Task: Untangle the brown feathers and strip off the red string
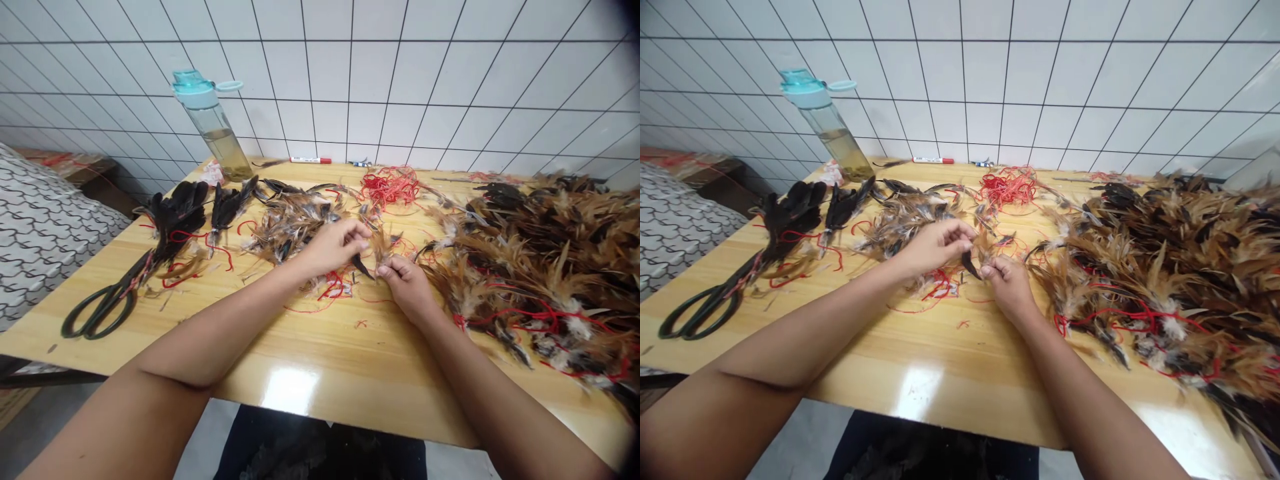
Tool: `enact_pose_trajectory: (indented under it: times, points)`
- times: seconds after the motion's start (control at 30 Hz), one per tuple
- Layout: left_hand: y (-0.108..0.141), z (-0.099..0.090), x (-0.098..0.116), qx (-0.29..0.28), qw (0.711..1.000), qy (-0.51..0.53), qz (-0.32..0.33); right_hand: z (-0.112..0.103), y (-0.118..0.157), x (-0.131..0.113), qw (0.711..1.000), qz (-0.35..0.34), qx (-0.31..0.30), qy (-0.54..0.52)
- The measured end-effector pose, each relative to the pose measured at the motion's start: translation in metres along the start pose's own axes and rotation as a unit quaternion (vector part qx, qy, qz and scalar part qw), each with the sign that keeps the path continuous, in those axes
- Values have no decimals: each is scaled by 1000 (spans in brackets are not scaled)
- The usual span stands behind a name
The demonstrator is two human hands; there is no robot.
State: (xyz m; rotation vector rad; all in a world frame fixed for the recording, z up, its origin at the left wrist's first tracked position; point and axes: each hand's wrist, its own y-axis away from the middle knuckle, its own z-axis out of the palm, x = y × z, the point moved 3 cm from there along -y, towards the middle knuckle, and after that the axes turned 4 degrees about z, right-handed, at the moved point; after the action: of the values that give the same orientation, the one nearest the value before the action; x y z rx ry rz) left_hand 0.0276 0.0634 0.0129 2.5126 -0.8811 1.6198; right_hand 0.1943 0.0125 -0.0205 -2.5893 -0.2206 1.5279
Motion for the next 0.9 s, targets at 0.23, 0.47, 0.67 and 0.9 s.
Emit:
enact_pose_trajectory:
  times: [0.23,0.47,0.67,0.9]
  points:
    - [-8,-56,-31,90,923,-367,68,-1,1,3,999,28,21,-19]
    - [-7,-47,-54,1,854,-512,93,-1,2,2,999,33,25,-18]
    - [-7,-52,-52,19,867,-494,63,-1,2,4,999,25,23,-15]
    - [-8,-53,-15,99,933,-332,102,-1,2,6,999,29,32,-18]
